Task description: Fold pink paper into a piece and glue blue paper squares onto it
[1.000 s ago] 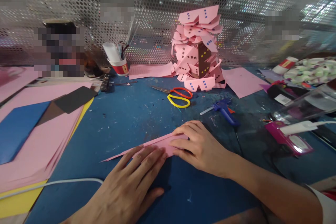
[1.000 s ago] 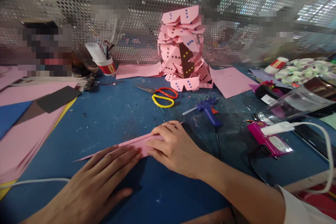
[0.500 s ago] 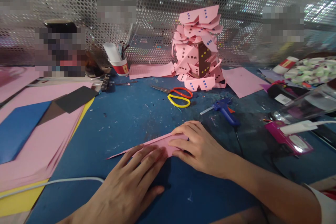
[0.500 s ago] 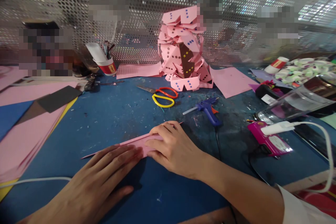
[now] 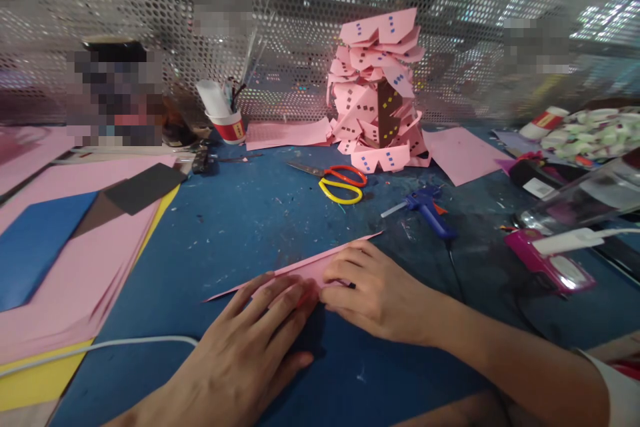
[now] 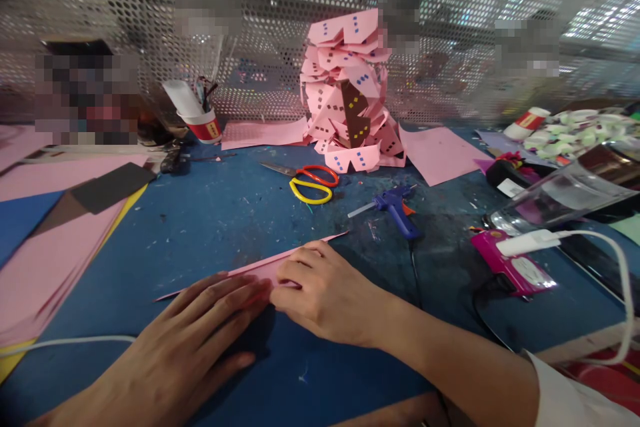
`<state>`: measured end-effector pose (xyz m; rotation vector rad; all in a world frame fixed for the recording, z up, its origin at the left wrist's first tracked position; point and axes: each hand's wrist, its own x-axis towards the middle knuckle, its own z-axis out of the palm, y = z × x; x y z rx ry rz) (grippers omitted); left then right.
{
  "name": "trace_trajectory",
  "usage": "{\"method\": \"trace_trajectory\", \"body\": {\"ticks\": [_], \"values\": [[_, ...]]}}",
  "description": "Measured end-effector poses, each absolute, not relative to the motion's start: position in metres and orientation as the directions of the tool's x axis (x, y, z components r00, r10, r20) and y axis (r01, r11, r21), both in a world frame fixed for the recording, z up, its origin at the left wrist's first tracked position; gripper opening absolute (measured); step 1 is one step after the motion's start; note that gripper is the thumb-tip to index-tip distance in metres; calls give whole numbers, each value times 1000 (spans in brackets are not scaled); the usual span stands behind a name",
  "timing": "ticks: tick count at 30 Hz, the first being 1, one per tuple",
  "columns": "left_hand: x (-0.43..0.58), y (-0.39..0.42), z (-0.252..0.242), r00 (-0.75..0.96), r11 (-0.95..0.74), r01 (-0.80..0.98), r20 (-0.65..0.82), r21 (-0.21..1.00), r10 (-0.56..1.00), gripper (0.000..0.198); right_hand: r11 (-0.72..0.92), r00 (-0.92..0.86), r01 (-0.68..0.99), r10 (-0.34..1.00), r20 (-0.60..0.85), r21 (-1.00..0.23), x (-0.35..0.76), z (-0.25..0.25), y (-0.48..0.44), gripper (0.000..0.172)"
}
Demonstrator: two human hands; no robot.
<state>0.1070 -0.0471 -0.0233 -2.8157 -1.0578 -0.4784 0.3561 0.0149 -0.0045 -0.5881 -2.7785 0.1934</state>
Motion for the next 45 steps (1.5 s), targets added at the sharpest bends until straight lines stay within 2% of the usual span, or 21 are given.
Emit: {"method": "trace_trajectory", "body": {"ticks": [6,11,19,29,38,45], "values": [[110,-46,-23,674,-753,657,420,35,607,43,940,-903,339,337,267,-37,355,-4,13,17],[109,-46,-22,703,-765,644,396,-4,590,40,942,-904,335,331,269,-35,356,-3,13,15],[110,-45,-23,686,-757,654,411,15,600,37,943,-911,332,316,266,16,356,-1,12,15],[109,-45,-23,685,-766,643,431,21,587,32,947,-922,321,310,232,9,357,1,13,16],[109,-44,-23,674,-771,636,453,47,584,29,944,-906,324,327,268,-59,362,1,13,16],[103,-43,-21,729,-794,607,419,-31,541,28,936,-891,342,352,286,-87,365,-1,13,16]]}}
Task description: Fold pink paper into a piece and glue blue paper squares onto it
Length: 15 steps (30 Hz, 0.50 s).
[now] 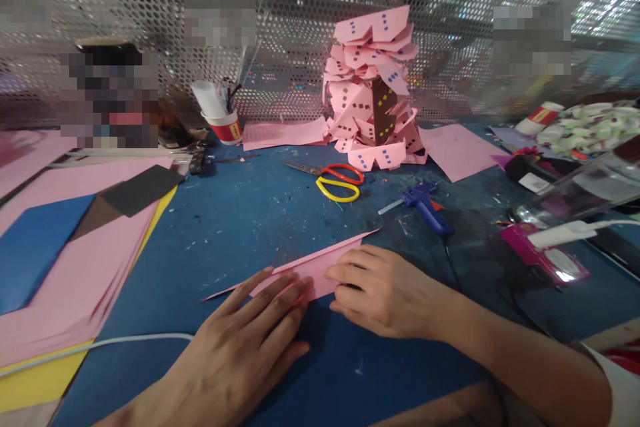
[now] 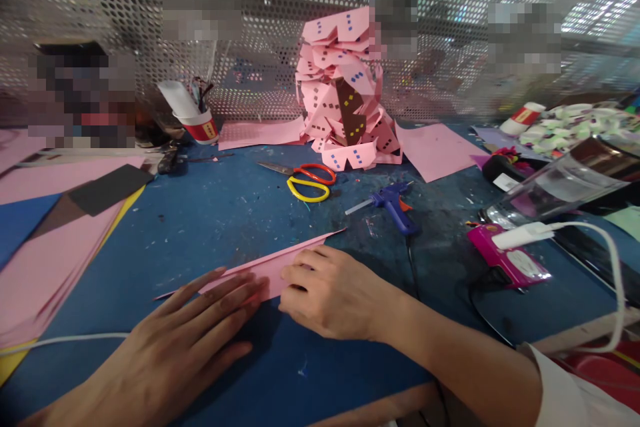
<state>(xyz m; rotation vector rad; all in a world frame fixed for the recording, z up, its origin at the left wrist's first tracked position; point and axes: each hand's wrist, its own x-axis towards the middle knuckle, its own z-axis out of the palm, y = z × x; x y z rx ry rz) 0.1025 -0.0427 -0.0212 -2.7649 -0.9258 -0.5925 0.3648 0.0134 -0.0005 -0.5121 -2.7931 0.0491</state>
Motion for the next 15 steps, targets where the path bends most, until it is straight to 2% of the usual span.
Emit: {"method": "trace_trajectory", "body": {"ticks": [6,15], "values": [[99,-39,-19,756,-811,583,402,-57,516,32,937,-890,339,350,293,-90,366,-1,14,18],[97,-42,-20,695,-791,611,459,29,553,23,932,-879,346,361,312,-103,366,-1,15,18]]}}
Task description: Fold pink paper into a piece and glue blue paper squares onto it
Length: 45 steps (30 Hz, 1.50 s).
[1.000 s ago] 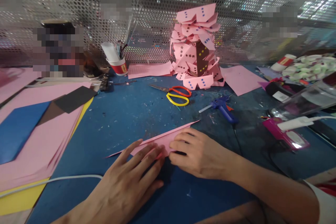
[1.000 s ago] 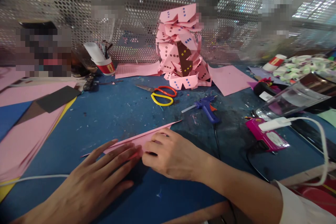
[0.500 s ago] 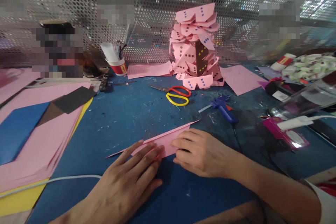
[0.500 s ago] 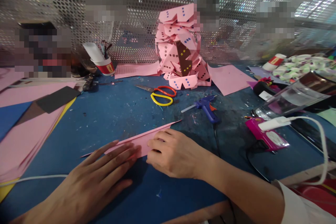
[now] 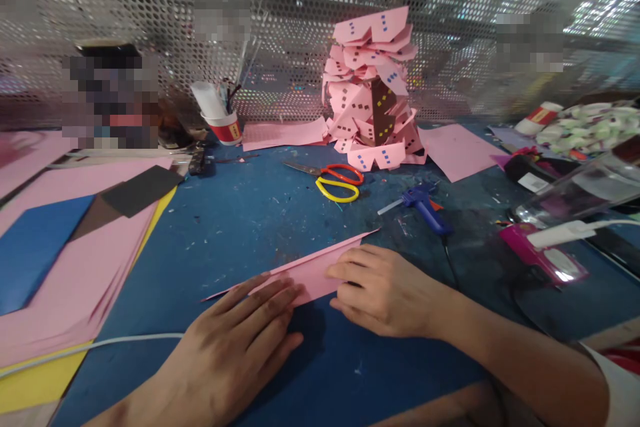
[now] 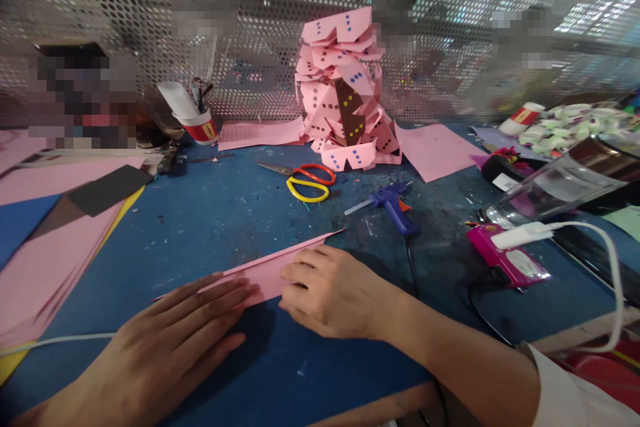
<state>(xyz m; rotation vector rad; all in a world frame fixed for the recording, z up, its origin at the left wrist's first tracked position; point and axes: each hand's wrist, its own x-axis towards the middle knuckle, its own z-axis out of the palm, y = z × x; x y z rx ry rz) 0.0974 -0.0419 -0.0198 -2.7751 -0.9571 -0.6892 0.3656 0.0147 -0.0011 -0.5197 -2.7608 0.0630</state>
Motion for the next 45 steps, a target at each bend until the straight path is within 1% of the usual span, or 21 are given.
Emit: {"method": "trace_trajectory", "body": {"ticks": [8,14,21,25,29,31,34,37,41,43,45], "values": [[99,-44,-20,660,-776,625,472,86,584,20,928,-860,356,372,350,-113,363,-2,15,20],[98,-44,-21,660,-779,620,476,93,582,20,929,-858,351,370,356,-120,364,-2,15,19],[97,-43,-13,648,-788,608,514,95,562,16,928,-855,351,372,362,-125,364,-3,16,18],[97,-42,-13,658,-795,597,502,107,561,15,928,-852,353,373,367,-124,364,-4,15,17],[95,-38,-11,654,-801,586,511,123,557,11,927,-830,356,373,415,-121,364,-6,16,18],[93,-36,-10,649,-793,596,508,125,567,10,917,-803,381,393,449,-121,364,-6,18,17],[91,-33,-9,615,-751,641,478,159,627,10,875,-747,459,475,466,-155,364,-5,23,15],[91,-29,-11,592,-713,678,444,177,673,15,823,-702,528,563,437,-211,364,-7,27,18],[93,-24,-17,582,-667,725,368,169,725,38,777,-691,587,627,360,-226,362,-11,27,27],[95,-22,-19,571,-647,744,343,167,745,45,768,-693,598,639,335,-228,360,-13,27,24],[95,-21,-21,567,-635,752,320,177,760,46,767,-695,597,641,326,-236,359,-14,26,19]]}}
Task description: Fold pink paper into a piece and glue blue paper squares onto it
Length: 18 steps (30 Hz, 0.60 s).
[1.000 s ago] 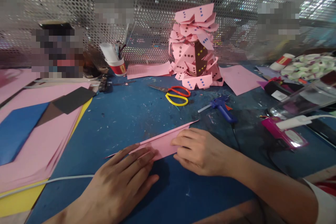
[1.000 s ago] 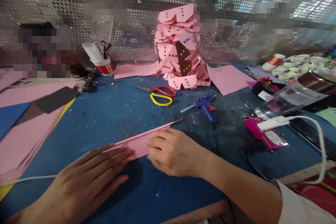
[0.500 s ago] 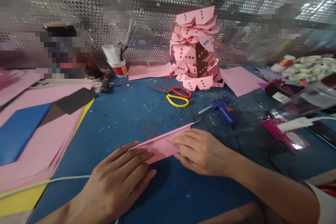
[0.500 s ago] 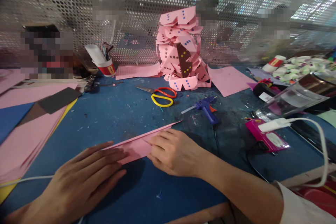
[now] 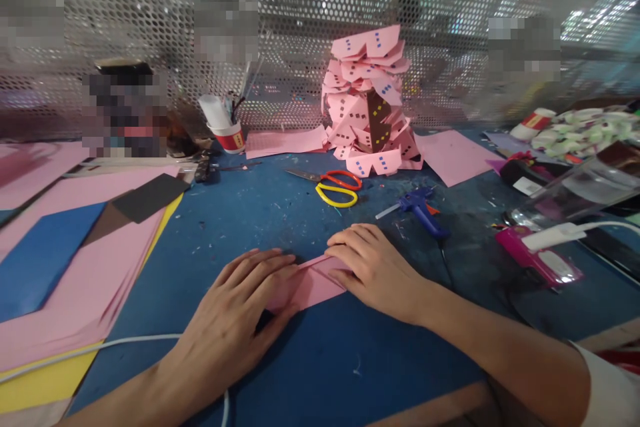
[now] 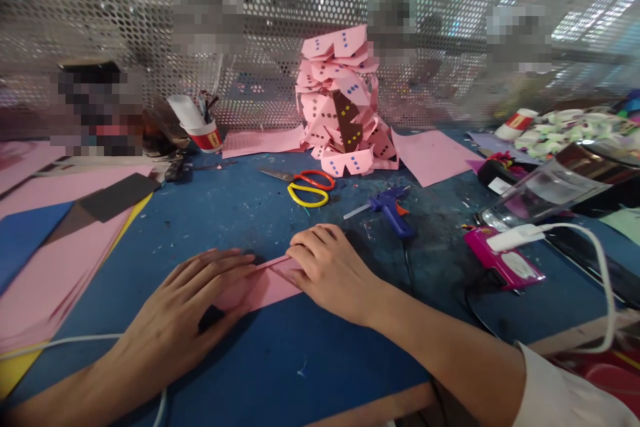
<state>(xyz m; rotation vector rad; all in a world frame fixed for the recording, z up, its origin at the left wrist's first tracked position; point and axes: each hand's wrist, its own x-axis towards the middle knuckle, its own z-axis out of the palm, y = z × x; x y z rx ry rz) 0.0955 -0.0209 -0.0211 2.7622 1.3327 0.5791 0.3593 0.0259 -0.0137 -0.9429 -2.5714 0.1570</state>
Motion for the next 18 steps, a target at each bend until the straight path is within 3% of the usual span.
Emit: {"method": "trace_trajectory", "body": {"ticks": [18], "values": [[112,3,-10,488,-524,704,210,480,848,37,763,-702,589,647,298,-266,360,-15,28,12]]}}
